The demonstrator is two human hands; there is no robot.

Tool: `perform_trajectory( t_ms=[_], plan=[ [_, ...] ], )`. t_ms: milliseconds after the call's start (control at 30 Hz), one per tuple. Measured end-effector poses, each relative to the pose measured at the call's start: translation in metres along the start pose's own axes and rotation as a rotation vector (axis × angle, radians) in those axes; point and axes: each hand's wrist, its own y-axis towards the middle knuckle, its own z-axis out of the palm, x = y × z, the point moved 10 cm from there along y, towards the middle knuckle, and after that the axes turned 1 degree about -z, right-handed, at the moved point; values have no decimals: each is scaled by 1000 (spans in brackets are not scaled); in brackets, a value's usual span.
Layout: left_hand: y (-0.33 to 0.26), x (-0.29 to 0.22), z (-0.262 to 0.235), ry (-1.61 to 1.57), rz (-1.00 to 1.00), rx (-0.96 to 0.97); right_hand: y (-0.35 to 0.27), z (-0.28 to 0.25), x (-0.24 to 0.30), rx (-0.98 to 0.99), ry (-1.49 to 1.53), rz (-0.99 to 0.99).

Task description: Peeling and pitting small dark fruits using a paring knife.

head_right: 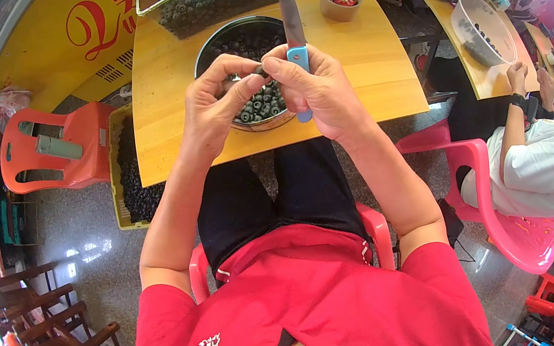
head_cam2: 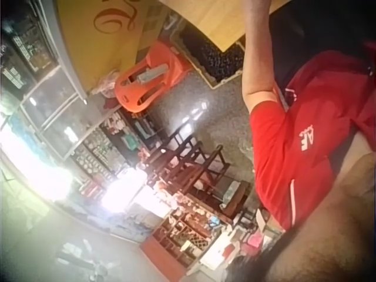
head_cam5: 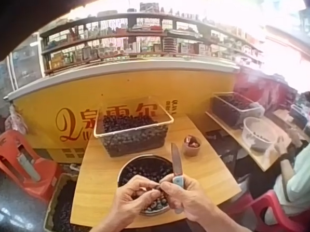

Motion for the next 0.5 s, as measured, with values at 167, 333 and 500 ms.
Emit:
perform_trajectory(
  t_ms=[167, 333, 500],
  plan=[
    [-3, 6, 6, -251, -86, 20, -2, 0, 7, -11, -103, -13],
    [-5, 16, -2, -189, -214, -26, -16, 9, 41, -6, -796, -451],
    [-7, 14, -3, -201, -189, -3, -28, 34, 52, 13, -1331, -669]
  ],
)
